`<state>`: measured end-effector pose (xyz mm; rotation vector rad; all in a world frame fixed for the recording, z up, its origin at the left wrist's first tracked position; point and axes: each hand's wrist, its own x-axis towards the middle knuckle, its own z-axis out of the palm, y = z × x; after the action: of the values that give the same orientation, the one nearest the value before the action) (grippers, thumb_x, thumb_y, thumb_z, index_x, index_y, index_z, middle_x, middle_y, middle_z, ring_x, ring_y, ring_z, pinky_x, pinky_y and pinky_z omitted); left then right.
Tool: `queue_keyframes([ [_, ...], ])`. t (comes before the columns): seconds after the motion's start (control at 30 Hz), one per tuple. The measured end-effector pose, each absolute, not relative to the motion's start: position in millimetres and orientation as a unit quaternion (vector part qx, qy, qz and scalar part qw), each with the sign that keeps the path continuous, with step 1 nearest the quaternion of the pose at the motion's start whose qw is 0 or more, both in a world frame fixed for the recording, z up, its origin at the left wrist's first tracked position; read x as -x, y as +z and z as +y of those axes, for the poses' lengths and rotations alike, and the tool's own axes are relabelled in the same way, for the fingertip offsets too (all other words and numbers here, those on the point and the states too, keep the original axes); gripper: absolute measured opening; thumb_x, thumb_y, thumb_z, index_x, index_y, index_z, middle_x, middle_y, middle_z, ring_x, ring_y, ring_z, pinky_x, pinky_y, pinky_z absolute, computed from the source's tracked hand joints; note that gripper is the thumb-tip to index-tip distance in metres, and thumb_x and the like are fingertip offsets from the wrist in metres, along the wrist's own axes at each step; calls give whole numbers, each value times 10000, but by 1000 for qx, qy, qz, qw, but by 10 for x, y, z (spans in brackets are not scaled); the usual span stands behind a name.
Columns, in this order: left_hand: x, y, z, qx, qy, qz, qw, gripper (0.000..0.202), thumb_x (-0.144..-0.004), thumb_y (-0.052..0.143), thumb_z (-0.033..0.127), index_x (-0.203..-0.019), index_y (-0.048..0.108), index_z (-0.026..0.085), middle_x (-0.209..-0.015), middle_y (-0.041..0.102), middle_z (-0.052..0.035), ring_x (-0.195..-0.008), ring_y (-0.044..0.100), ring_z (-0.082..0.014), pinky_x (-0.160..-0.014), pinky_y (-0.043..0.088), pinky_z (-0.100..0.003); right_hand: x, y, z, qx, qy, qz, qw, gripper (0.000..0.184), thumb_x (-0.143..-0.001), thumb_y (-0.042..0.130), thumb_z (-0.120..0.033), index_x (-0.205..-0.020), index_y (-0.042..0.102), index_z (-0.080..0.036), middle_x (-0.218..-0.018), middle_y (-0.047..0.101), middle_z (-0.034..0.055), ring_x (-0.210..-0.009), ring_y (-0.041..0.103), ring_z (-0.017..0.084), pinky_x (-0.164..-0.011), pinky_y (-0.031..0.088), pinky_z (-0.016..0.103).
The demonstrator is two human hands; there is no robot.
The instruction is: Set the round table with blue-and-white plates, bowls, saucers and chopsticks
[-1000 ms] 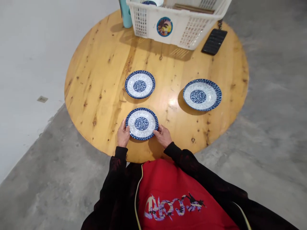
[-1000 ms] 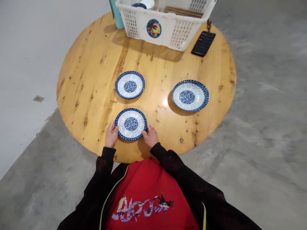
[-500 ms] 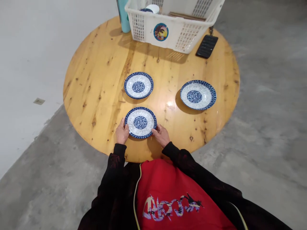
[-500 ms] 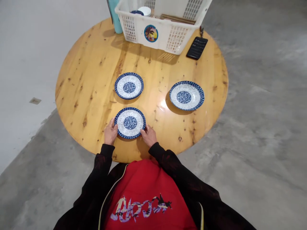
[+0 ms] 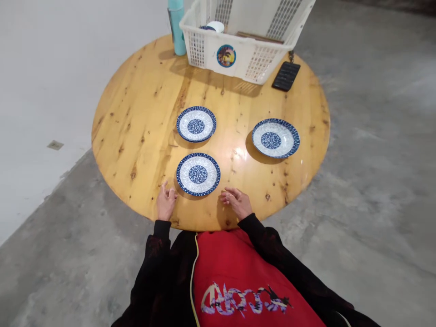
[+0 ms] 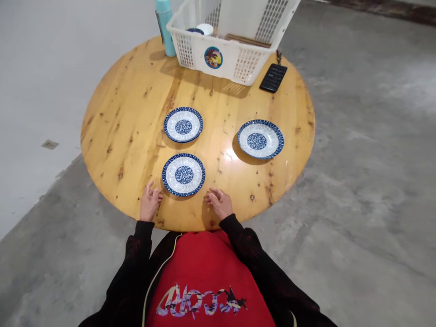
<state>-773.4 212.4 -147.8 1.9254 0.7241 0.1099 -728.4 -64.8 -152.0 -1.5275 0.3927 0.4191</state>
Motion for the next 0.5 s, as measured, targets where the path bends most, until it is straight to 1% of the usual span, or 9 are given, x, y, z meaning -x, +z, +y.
queue_keyframes([
  [0.13,8203,-1392,2135,-754,42,383,533,522,-876,545,441,-1298,575,135,-880,720,-54,-690,695,-156,-651,570,-280,7526,-1503,-898,670,190,181,694,566,-617,771,-589,-956,661,-150,-792,743,95,-637,695,201,-578,559,317],
  [0.27,8546,-1298,1923,-742,42,393,541,464,-821,576,448,-1150,626,124,-838,714,-54,-670,689,-155,-627,559,-270,7924,-1559,-1256,649,185,214,706,602,-569,795,-642,-909,668,-161,-765,740,95,-635,704,211,-551,556,308],
  [0.4,8685,-1223,1551,-756,14,367,541,449,-814,568,435,-1128,646,123,-833,726,-65,-677,696,-165,-644,556,-277,8305,-1653,-1633,631,176,263,708,629,-502,837,-651,-875,675,-172,-734,739,88,-598,699,204,-537,558,301],
  [0.5,8754,-1174,1278,-779,-9,325,537,438,-827,551,424,-1138,659,135,-835,732,-70,-718,716,-186,-656,551,-280,8493,-1677,-1808,624,164,279,711,633,-483,850,-634,-880,678,-172,-736,739,85,-595,698,202,-538,560,302],
])
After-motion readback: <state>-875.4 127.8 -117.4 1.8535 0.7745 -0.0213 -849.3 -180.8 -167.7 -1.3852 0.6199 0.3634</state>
